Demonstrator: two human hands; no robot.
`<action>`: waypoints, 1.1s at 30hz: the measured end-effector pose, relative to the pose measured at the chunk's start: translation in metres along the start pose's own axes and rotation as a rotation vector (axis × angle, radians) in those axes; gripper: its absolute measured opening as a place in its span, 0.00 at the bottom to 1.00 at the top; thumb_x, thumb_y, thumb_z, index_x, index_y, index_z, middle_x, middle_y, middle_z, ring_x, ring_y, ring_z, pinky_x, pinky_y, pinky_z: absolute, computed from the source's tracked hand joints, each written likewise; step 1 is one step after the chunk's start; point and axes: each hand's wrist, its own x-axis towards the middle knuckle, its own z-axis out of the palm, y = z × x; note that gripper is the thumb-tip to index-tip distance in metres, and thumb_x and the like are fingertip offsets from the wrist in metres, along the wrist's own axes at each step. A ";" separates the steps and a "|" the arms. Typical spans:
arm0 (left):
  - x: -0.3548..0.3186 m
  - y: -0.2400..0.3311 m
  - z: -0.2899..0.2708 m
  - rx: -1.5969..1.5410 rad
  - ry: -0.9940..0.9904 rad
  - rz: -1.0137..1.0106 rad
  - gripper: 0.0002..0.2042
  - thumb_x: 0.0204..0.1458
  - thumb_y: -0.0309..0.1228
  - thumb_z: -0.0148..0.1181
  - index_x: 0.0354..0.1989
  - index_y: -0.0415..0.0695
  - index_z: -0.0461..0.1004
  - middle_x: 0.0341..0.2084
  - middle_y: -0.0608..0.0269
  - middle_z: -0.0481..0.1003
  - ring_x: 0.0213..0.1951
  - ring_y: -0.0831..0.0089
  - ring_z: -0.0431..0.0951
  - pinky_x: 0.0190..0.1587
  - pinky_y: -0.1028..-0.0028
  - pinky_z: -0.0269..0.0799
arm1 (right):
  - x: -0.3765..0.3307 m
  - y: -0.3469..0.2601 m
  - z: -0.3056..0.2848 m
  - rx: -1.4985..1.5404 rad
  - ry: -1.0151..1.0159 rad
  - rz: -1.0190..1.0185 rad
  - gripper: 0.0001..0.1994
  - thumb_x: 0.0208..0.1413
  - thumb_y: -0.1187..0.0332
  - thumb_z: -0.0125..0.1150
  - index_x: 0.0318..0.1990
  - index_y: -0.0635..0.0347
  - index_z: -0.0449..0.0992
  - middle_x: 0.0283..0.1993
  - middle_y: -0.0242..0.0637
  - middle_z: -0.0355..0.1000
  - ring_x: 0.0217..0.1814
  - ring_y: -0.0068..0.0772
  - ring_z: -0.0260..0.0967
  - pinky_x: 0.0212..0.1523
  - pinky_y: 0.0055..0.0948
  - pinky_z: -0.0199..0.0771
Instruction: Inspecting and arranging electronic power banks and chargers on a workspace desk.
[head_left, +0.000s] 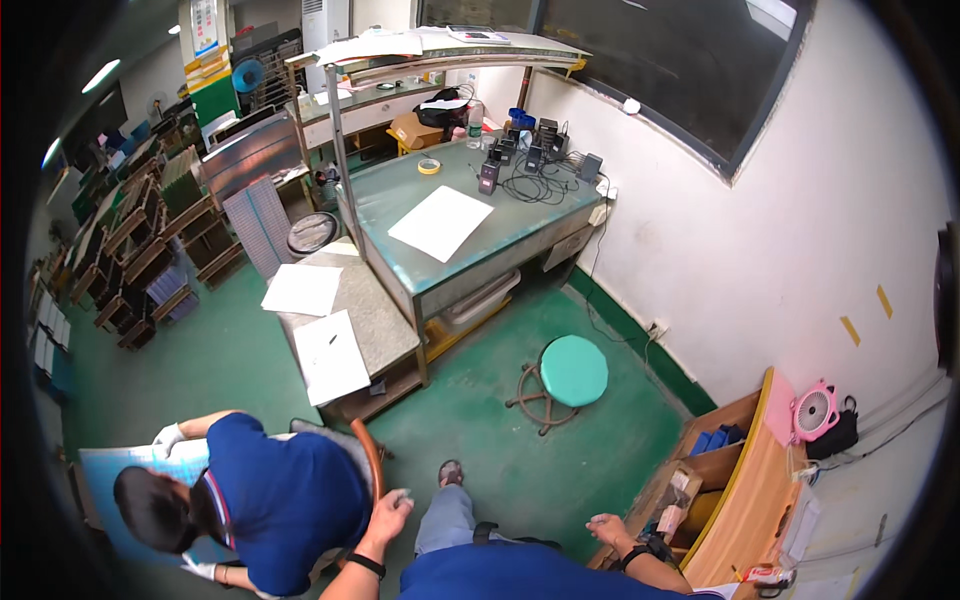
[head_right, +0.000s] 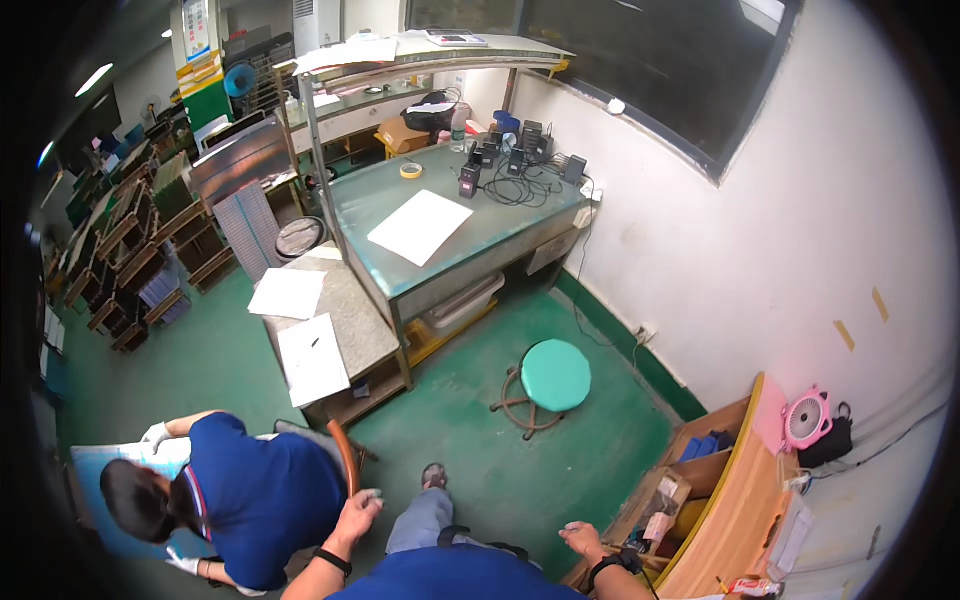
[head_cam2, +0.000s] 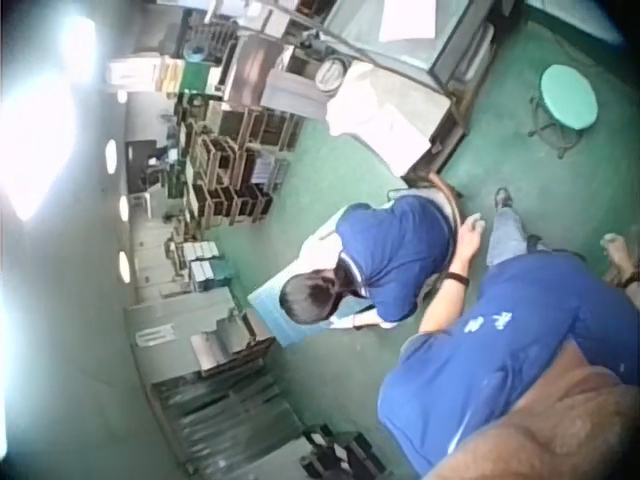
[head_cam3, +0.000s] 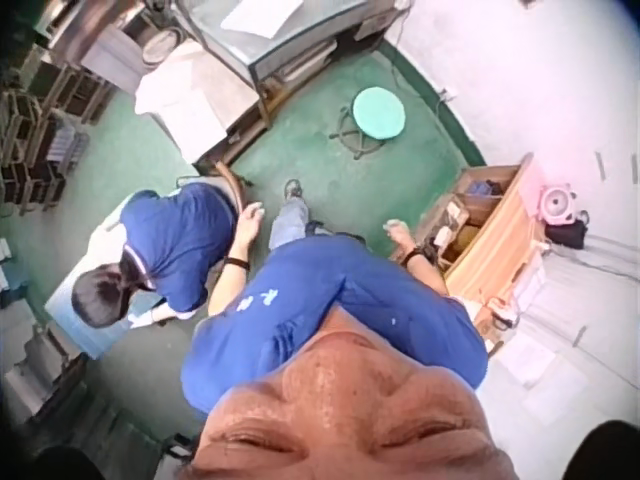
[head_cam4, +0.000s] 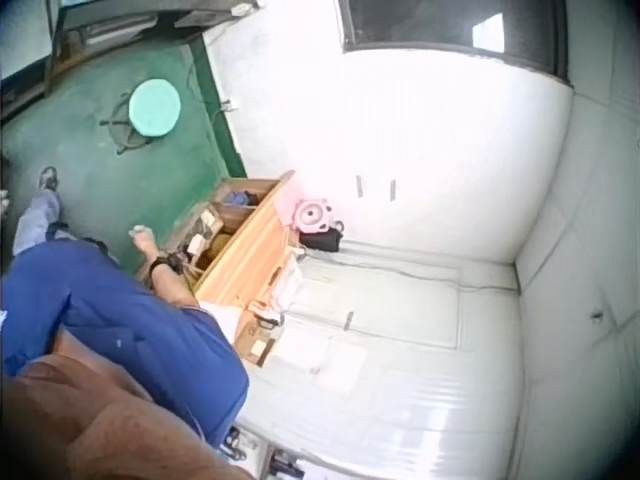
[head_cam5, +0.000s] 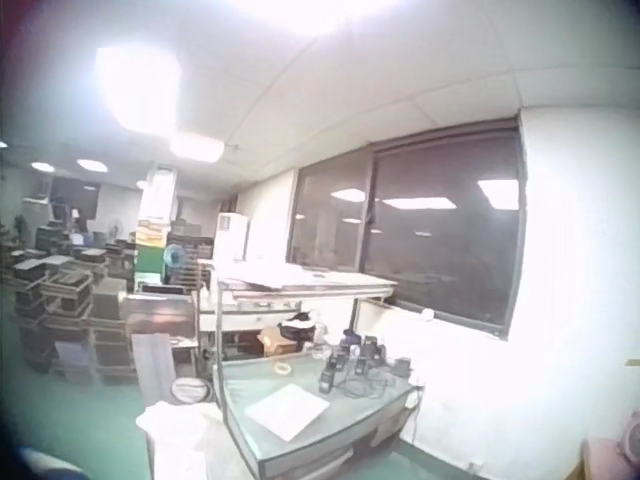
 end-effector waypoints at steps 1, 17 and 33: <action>0.027 0.015 0.001 -0.028 0.000 0.047 0.22 0.53 0.36 0.58 0.52 0.35 0.72 0.40 0.50 0.79 0.43 0.67 0.79 0.48 0.70 0.72 | 0.003 -0.020 -0.005 -0.008 0.011 0.009 0.20 0.49 0.62 0.68 0.45 0.68 0.78 0.32 0.40 0.79 0.31 0.27 0.76 0.34 0.27 0.75; 0.318 0.204 -0.059 0.061 0.214 0.137 0.19 0.51 0.33 0.59 0.50 0.35 0.72 0.27 0.56 0.76 0.31 0.70 0.76 0.37 0.71 0.71 | 0.226 -0.412 -0.117 -0.316 0.219 -0.506 0.18 0.51 0.65 0.65 0.46 0.66 0.75 0.35 0.39 0.77 0.38 0.28 0.75 0.41 0.29 0.75; 0.555 0.318 -0.013 0.189 0.925 -0.097 0.30 0.63 0.34 0.45 0.68 0.28 0.47 0.67 0.36 0.52 0.69 0.52 0.52 0.70 0.66 0.42 | 0.631 -0.836 -0.238 -0.368 0.399 -1.257 0.09 0.50 0.67 0.63 0.27 0.61 0.71 0.26 0.42 0.67 0.26 0.44 0.66 0.27 0.37 0.65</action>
